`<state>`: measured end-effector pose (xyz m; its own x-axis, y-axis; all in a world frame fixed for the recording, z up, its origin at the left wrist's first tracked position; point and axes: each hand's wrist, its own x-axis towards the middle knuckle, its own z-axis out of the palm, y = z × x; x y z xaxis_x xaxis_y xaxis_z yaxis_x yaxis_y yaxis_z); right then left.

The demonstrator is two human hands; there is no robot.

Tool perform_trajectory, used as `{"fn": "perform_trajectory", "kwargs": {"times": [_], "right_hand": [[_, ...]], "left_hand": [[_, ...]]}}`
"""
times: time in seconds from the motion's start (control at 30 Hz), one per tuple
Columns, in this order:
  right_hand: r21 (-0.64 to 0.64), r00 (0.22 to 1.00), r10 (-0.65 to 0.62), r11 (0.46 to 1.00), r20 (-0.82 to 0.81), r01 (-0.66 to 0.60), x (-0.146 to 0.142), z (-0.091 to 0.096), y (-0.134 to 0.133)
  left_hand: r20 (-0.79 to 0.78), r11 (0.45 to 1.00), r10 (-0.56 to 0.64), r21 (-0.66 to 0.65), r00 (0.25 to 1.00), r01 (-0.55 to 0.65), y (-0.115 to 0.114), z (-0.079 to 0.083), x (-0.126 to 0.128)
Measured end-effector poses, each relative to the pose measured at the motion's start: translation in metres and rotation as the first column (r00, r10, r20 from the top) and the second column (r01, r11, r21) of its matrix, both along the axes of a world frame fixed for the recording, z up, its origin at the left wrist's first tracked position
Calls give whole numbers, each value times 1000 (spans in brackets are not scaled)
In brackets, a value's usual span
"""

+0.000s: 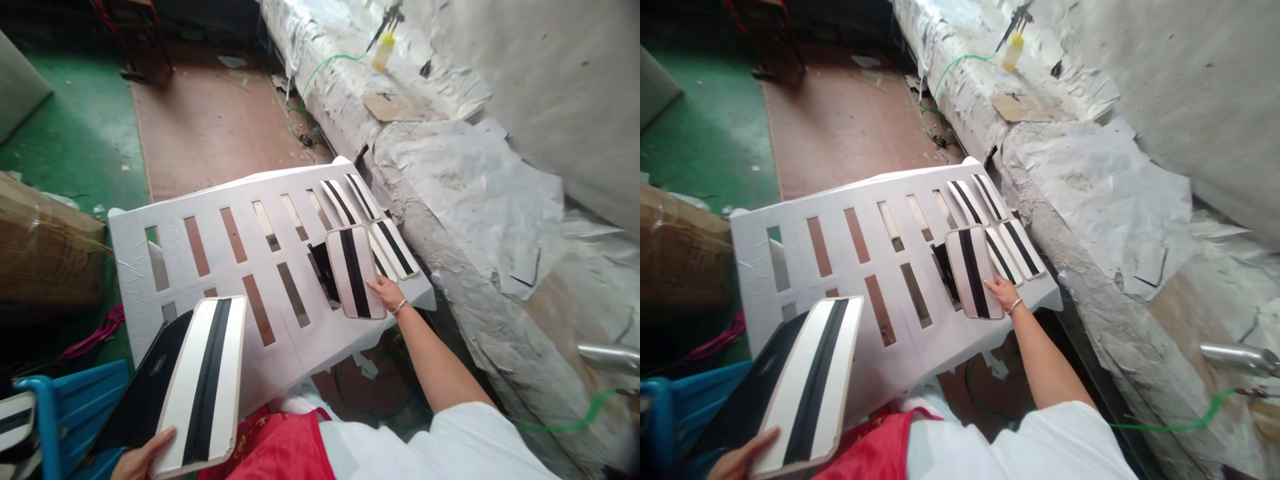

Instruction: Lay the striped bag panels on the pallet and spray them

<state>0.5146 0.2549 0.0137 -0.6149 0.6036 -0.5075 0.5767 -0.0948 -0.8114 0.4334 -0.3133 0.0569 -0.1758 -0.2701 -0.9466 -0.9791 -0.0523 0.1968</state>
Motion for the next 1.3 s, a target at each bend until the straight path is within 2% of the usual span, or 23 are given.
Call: {"fn": "perform_trajectory", "kwargs": {"times": [0.1, 0.23, 0.3, 0.43, 0.57, 0.63, 0.8, 0.97, 1.1, 1.3], "right_hand": [[32, 998, -4, 999, -60, 6, -18, -7, 0], [48, 996, 38, 998, -76, -35, -34, -20, 4], [111, 996, 87, 990, 12, -88, -26, -26, 11], [241, 969, 142, 952, 200, -189, 6, -29, 24], [297, 956, 192, 921, 220, -253, 15, -32, 21], [257, 942, 263, 914, 209, -313, 4, -38, 17], [25, 896, 386, 916, 218, -401, -39, -69, 15], [-67, 852, 464, 884, 244, -462, -52, -97, 15], [-56, 809, 508, 855, 296, -516, -55, -105, 12], [130, 737, 465, 797, 491, -590, -68, -110, 11]], "left_hand": [[-1, 999, -25, 44, 1000, 25, 25, 9, 4], [-56, 998, -18, 57, 998, 22, 42, 11, 4], [-53, 997, -3, 81, 999, 7, 46, 8, 3], [-36, 995, 15, 102, 999, -12, 50, 1, 6], [-15, 995, 29, 94, 999, -28, 50, -5, 13], [-7, 994, 21, 105, 1000, -20, 49, -12, 17], [27, 988, 30, 154, 999, -34, 50, -33, 28], [44, 980, 7, 199, 999, -15, 63, -34, 35], [61, 983, -3, 185, 998, -8, 79, -28, 39], [57, 982, -28, 190, 998, 17, 103, -22, 43]]}}
